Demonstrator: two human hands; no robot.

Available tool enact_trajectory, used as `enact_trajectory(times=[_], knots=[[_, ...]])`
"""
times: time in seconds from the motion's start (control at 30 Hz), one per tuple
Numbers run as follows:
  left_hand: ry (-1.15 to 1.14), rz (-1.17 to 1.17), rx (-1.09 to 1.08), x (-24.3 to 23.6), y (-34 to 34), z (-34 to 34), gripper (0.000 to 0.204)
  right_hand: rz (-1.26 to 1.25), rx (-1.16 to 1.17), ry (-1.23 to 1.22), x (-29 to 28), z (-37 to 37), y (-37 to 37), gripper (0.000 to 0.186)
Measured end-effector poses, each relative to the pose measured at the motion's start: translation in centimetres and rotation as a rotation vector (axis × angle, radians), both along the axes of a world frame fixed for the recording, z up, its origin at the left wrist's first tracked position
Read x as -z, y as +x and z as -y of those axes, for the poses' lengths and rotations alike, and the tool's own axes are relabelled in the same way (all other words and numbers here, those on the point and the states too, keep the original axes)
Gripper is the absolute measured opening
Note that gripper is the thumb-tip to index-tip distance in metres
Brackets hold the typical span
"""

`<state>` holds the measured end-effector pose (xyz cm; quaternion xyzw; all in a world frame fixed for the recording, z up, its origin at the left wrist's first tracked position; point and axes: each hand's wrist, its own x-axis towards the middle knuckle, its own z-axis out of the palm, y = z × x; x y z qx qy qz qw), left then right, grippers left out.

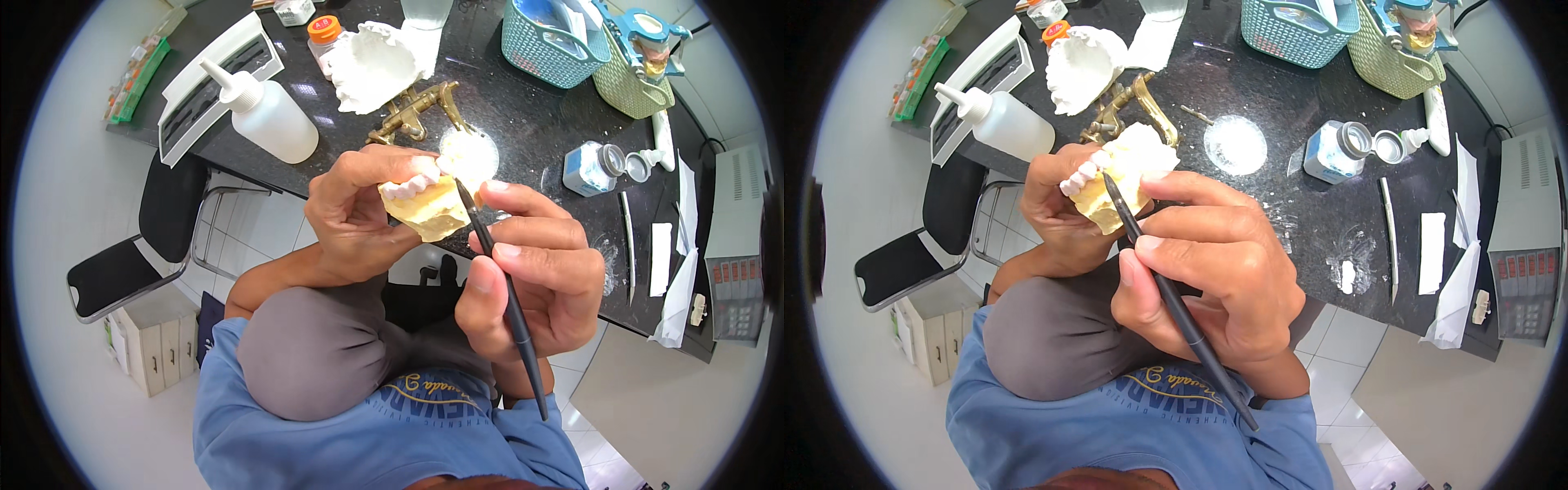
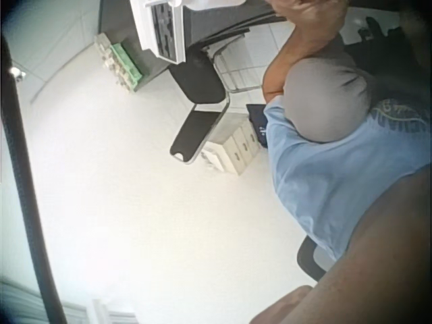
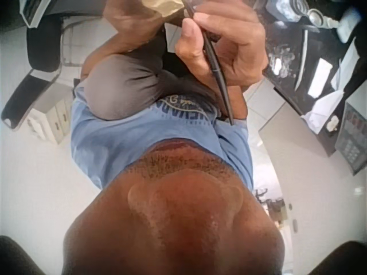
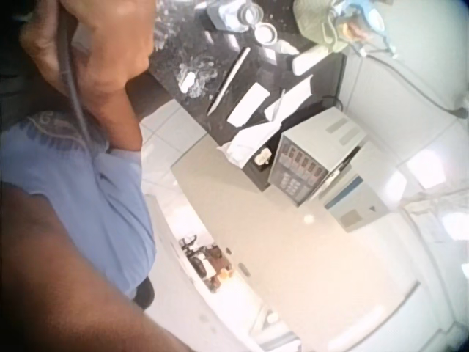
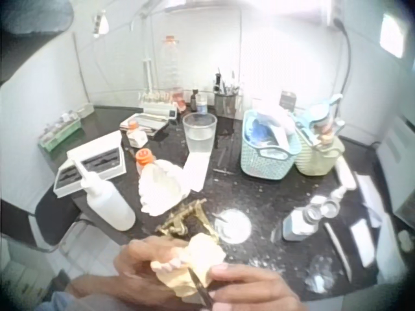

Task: The person applies a white substance to a dental model using a small brush, occasionally wiping the brush with a paper towel and picking up more substance from a nearby surface.

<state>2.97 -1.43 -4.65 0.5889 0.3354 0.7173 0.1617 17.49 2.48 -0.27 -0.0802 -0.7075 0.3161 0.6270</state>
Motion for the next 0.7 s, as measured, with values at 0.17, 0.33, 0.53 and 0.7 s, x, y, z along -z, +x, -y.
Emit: enact_trajectory(times=[0.17, 0.33, 0.53, 0.7], knots=[[0.028, -0.004, -0.004, -0.09, 0.02, -0.09, 0.048, -0.015, 0.039, -0.001, -0.01, 0.24, -0.25, 0.022], [0.029, -0.022, 0.029, -0.09, -0.22, 0.04, 0.051, 0.113, 0.026, -0.004, -0.22, 0.53, 0.24, 0.017], [0.032, -0.016, 0.076, -0.12, -0.24, 0.01, 0.053, 0.07, 0.071, 0.002, -0.32, 0.42, 0.14, 0.025], [0.044, -0.014, 0.078, 0.09, -0.34, -0.01, 0.052, 0.043, 0.061, -0.036, -0.08, 0.55, 0.15, 0.024]])
